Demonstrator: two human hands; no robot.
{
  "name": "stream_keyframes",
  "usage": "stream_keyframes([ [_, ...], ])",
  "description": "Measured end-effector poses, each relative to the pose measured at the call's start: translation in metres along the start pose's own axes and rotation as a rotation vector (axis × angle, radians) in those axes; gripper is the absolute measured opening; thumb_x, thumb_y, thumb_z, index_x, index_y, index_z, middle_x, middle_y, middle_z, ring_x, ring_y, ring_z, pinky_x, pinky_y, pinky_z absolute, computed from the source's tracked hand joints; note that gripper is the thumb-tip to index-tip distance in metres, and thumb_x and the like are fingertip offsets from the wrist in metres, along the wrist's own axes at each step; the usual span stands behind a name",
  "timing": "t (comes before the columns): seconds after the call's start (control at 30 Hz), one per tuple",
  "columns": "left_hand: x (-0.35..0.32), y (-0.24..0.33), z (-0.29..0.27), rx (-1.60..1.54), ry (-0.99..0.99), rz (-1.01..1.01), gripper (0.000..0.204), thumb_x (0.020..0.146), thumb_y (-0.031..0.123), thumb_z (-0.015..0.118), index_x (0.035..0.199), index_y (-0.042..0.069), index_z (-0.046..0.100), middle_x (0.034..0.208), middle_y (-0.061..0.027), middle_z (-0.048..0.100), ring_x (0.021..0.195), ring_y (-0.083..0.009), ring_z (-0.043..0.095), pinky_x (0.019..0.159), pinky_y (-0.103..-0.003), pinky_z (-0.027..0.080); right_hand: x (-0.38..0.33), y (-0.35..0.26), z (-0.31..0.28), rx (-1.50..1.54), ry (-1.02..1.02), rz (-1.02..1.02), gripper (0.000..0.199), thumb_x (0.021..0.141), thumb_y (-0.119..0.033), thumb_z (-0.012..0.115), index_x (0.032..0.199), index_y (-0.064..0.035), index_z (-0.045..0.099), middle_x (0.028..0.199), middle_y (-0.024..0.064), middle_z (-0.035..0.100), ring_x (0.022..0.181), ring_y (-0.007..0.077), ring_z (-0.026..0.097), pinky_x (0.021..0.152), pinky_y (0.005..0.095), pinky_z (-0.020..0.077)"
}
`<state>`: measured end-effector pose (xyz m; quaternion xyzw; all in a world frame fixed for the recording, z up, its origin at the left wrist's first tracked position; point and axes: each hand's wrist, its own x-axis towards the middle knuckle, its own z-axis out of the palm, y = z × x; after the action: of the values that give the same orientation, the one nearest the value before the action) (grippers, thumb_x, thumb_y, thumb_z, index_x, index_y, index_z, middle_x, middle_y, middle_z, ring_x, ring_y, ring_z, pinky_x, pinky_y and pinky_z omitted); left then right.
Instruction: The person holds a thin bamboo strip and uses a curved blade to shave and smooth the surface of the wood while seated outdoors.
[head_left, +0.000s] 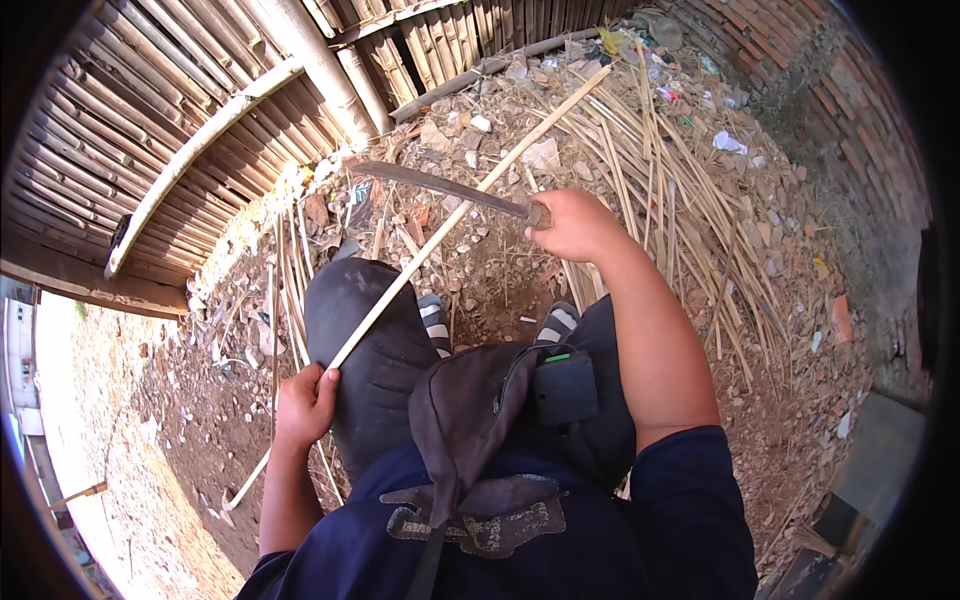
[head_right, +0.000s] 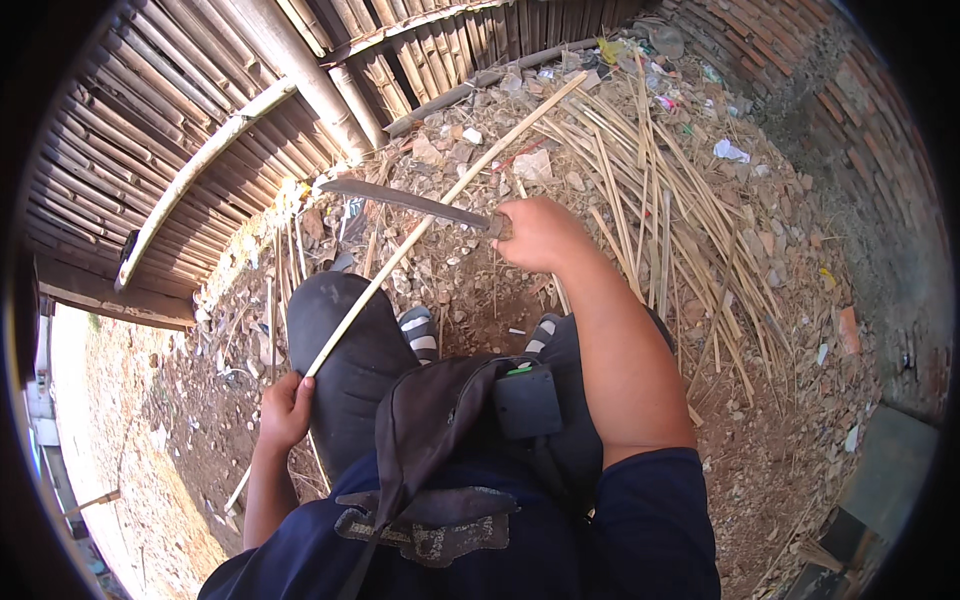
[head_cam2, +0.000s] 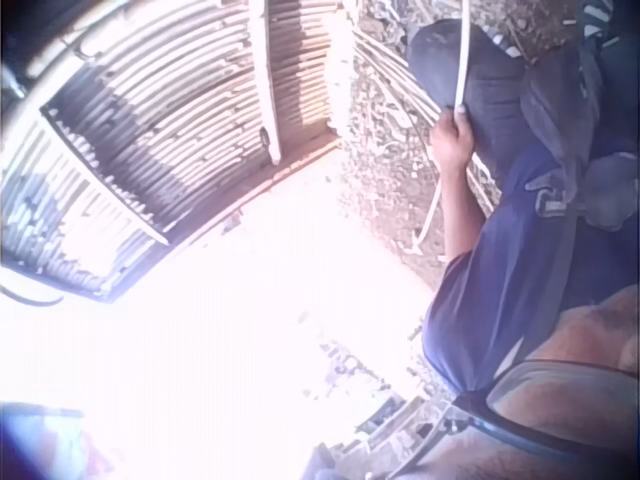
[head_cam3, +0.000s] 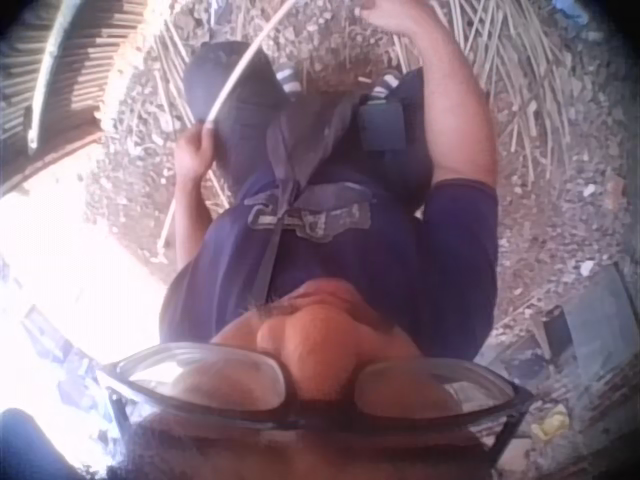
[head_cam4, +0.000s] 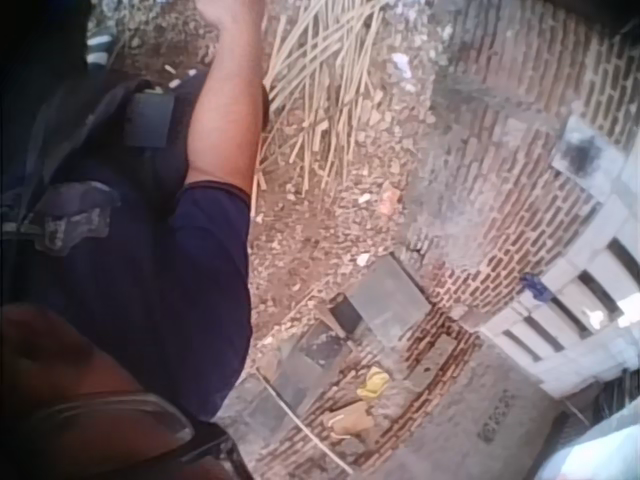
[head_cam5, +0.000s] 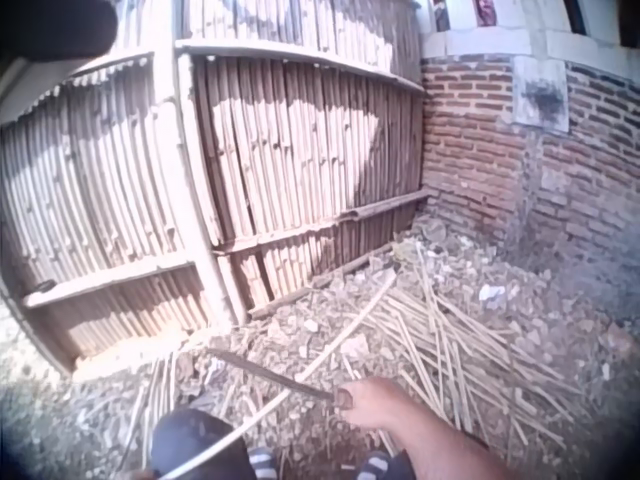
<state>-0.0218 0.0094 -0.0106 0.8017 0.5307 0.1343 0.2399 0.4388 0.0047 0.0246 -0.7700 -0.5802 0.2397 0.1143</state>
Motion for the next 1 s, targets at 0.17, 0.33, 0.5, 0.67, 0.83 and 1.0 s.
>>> stream_keyframes([
  [0.17, 0.002, 0.006, -0.002, -0.01, -0.015, -0.004, 0.046, 0.101, 0.032, 0.063, 0.07, 0.001, 0.05, 0.055, -0.0182, 0.049, 0.049, -0.0364, 0.051, 0.051, -0.045, 0.039, 0.012, 0.035, 0.011, 0.037, 0.11, 0.015, 0.053, 0.082, -0.031, 0.076, 0.128, -0.0046, 0.068, 0.12, 0.0236, 0.07, 0.112, 0.0384, 0.067, 0.098, 0.0443, 0.0526],
  [0.33, 0.001, 0.005, -0.002, 0.026, -0.002, -0.005, 0.045, 0.101, 0.031, 0.063, 0.07, 0.001, 0.05, 0.055, -0.0186, 0.05, 0.049, -0.0363, 0.051, 0.051, -0.044, 0.039, 0.004, 0.015, 0.003, 0.045, 0.086, 0.077, 0.051, 0.083, -0.03, 0.075, 0.126, -0.0043, 0.069, 0.119, 0.0242, 0.07, 0.112, 0.0388, 0.067, 0.098, 0.0445, 0.0524],
  [0.5, 0.001, 0.004, -0.002, 0.007, -0.018, -0.017, 0.045, 0.101, 0.031, 0.063, 0.069, 0.001, 0.05, 0.056, -0.0193, 0.05, 0.05, -0.0379, 0.053, 0.051, -0.045, 0.04, 0.0, -0.001, 0.003, 0.036, 0.023, 0.028, 0.052, 0.083, -0.031, 0.076, 0.126, -0.0034, 0.068, 0.118, 0.0249, 0.07, 0.112, 0.0399, 0.066, 0.099, 0.0445, 0.0519],
  [0.67, 0.001, 0.006, -0.002, 0.017, 0.015, 0.02, 0.045, 0.1, 0.03, 0.063, 0.068, 0.002, 0.049, 0.055, -0.0189, 0.05, 0.05, -0.0385, 0.053, 0.051, -0.046, 0.04, 0.006, 0.017, 0.003, -0.058, 0.009, -0.011, 0.053, 0.083, -0.031, 0.075, 0.128, -0.005, 0.068, 0.119, 0.0236, 0.07, 0.112, 0.0388, 0.067, 0.099, 0.0448, 0.0523],
  [0.83, 0.002, 0.007, -0.001, 0.037, 0.024, 0.032, 0.045, 0.1, 0.031, 0.063, 0.068, 0.002, 0.049, 0.055, -0.0189, 0.05, 0.051, -0.0393, 0.053, 0.051, -0.046, 0.041, 0.012, 0.037, 0.003, 0.073, 0.133, 0.076, 0.057, 0.082, -0.033, 0.078, 0.127, -0.001, 0.067, 0.117, 0.0254, 0.07, 0.111, 0.0404, 0.067, 0.098, 0.0441, 0.0519],
  [1.0, 0.002, 0.003, 0.0, 0.02, 0.006, 0.003, 0.046, 0.1, 0.031, 0.064, 0.068, 0.002, 0.049, 0.056, -0.0192, 0.051, 0.051, -0.0391, 0.054, 0.051, -0.046, 0.041, 0.006, 0.02, 0.005, 0.059, 0.092, 0.054, 0.053, 0.083, -0.03, 0.075, 0.127, -0.0025, 0.067, 0.118, 0.0242, 0.07, 0.112, 0.0394, 0.066, 0.099, 0.0438, 0.0523],
])
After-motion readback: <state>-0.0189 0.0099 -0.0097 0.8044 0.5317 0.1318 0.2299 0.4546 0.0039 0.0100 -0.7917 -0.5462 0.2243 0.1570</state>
